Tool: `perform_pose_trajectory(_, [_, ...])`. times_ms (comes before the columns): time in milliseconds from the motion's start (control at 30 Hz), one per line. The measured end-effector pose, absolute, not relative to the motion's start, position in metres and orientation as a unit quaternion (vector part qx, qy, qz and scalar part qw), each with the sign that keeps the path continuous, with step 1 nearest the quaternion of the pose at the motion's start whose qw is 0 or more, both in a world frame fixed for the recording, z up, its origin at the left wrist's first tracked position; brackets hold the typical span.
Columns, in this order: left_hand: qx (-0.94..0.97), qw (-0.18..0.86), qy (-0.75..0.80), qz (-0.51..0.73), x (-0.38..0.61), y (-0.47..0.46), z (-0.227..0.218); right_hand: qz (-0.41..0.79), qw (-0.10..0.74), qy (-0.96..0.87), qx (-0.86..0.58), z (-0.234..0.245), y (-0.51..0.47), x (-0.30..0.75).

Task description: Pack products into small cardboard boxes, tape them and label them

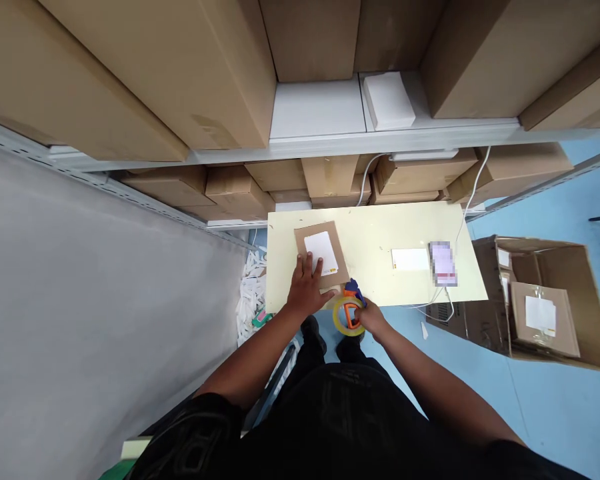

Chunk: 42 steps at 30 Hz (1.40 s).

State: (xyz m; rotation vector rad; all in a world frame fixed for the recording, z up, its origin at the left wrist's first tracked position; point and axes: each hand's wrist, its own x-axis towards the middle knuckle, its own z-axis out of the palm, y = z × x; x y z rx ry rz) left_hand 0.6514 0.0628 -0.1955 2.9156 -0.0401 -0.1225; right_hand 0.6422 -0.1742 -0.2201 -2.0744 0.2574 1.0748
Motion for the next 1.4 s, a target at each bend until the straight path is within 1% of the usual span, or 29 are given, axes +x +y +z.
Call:
perform_pose_trajectory(133, [0.993, 0.093, -0.013, -0.078, 0.645, 0.074, -0.183, 0.381, 0.335, 0.076, -0.858, -0.22, -0.162, 0.724])
perform_pose_trajectory(267, [0.982, 0.086, -0.124, -0.115, 0.659, 0.119, -0.171, 0.369, 0.287, 0.063, -0.882, -0.221, -0.163, 0.805])
perform_pose_trajectory(400, [0.988, 0.058, -0.08, -0.119, 0.675, 0.148, -0.173, 0.369, 0.263, 0.05, -0.89, -0.216, -0.163, 0.839])
perform_pose_trajectory(500, [0.99, 0.072, -0.055, -0.106, 0.675, 0.144, -0.181, 0.371, 0.263, 0.037, -0.89, -0.21, -0.169, 0.83])
perform_pose_trajectory(600, [0.989, 0.087, -0.059, -0.103, 0.669, 0.133, -0.186, 0.375, 0.272, 0.041, -0.885, -0.206, -0.185, 0.798])
perform_pose_trajectory(767, [0.991, 0.108, -0.014, -0.076, 0.666, 0.117, -0.192, 0.407, 0.269, 0.073, -0.87, -0.204, -0.227, 0.704])
perform_pose_trajectory(900, [0.99, 0.13, -0.015, -0.047, 0.666, 0.111, -0.198, 0.45, 0.236, 0.049, -0.86, -0.198, -0.247, 0.642])
perform_pose_trajectory(967, [0.989, 0.143, -0.03, -0.04, 0.666, 0.111, -0.2, 0.461, 0.21, -0.019, -0.862, -0.192, -0.235, 0.64])
perform_pose_trajectory(1033, [0.987, 0.152, -0.041, -0.038, 0.665, 0.112, -0.201, 0.459, 0.152, -0.121, -0.867, -0.187, -0.209, 0.659])
perform_pose_trajectory(1067, [0.986, 0.154, -0.044, -0.038, 0.665, 0.113, -0.201, 0.452, 0.107, -0.16, -0.871, -0.186, -0.192, 0.673])
perform_pose_trajectory(1100, [0.986, 0.155, -0.047, -0.038, 0.665, 0.113, -0.201, 0.446, 0.093, -0.169, -0.874, -0.186, -0.174, 0.687])
perform_pose_trajectory(1200, [0.986, 0.151, -0.051, -0.038, 0.665, 0.113, -0.2, 0.442, 0.079, -0.196, -0.872, -0.189, -0.119, 0.712])
perform_pose_trajectory(1267, [0.987, 0.148, -0.05, -0.035, 0.665, 0.113, -0.2, 0.442, 0.082, -0.221, -0.866, -0.192, -0.09, 0.71])
perform_pose_trajectory(1400, [0.986, 0.154, -0.051, -0.023, 0.664, 0.114, -0.201, 0.442, 0.105, -0.24, -0.858, -0.186, -0.077, 0.678])
